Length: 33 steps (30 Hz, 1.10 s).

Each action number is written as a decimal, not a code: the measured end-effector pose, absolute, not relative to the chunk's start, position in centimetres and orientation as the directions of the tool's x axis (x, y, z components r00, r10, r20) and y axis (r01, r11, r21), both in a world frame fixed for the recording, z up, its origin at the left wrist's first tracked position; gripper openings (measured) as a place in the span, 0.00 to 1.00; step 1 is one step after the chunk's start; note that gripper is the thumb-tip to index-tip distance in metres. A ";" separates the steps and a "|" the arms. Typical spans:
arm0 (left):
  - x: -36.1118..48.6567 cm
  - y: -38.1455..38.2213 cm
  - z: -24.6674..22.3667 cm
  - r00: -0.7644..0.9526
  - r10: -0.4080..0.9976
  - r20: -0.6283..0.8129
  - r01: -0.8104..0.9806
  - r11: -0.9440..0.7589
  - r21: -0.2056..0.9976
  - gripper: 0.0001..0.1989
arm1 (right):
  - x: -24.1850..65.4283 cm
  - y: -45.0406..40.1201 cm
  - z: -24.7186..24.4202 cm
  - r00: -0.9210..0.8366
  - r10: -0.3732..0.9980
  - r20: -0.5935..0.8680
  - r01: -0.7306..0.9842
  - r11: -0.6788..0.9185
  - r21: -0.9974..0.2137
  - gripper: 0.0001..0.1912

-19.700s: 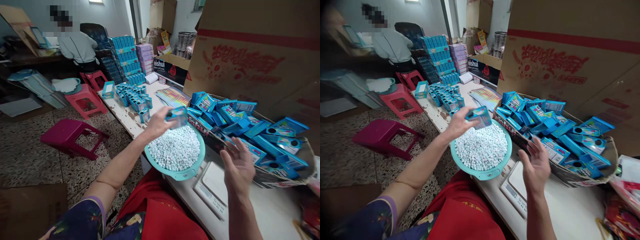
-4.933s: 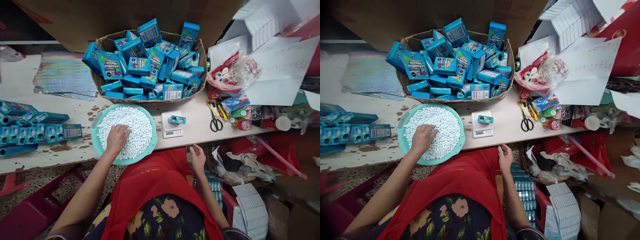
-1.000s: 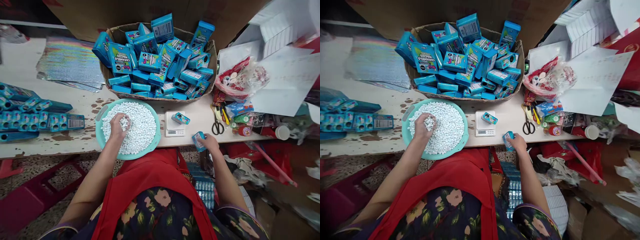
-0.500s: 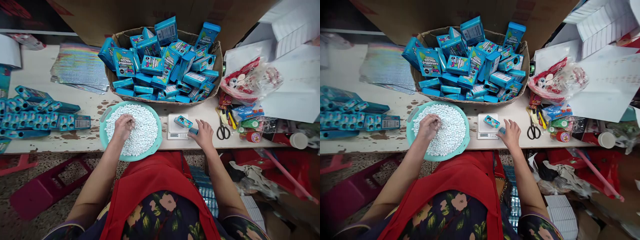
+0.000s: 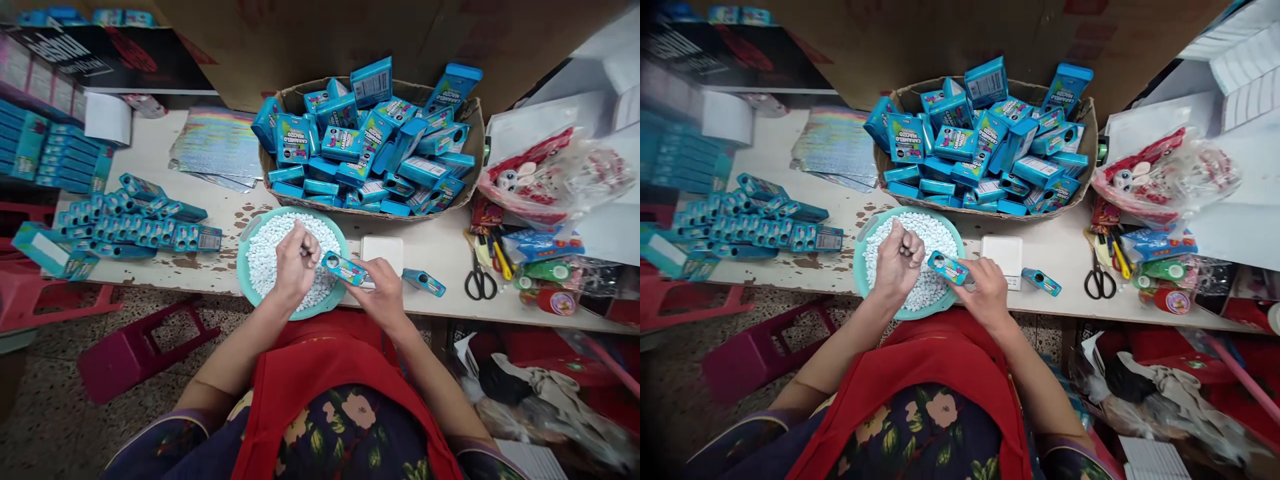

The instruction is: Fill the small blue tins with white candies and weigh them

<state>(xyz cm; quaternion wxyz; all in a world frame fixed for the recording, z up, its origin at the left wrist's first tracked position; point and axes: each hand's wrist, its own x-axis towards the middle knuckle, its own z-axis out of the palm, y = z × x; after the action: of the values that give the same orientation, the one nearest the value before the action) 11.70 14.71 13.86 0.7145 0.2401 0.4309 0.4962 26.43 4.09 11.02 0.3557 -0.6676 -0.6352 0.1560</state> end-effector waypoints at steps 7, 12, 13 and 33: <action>11.7 13.7 13.9 0.009 0.997 -0.081 -0.351 0.079 0.933 0.18 | 23.2 5.8 11.3 0.117 0.959 0.257 0.741 0.088 -0.666 0.14; 11.2 13.8 13.9 0.032 0.987 -0.158 -0.364 0.159 0.918 0.19 | 23.0 5.7 10.7 0.142 0.965 0.220 0.718 0.053 -0.694 0.15; 11.2 13.8 13.9 0.041 0.985 -0.166 -0.370 0.169 0.914 0.19 | 23.0 5.6 10.6 0.156 0.966 0.207 0.703 0.038 -0.710 0.15; 5.2 14.9 5.9 -0.040 0.965 -0.260 0.225 0.263 0.938 0.12 | 34.7 2.1 1.6 0.590 0.806 -0.039 0.482 -0.391 -0.784 0.20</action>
<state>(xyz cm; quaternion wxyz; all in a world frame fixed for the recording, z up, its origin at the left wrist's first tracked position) 5.24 14.94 5.92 0.4988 0.4809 0.6184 0.3707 34.67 2.11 1.59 0.3808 -0.8062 -0.3995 0.2132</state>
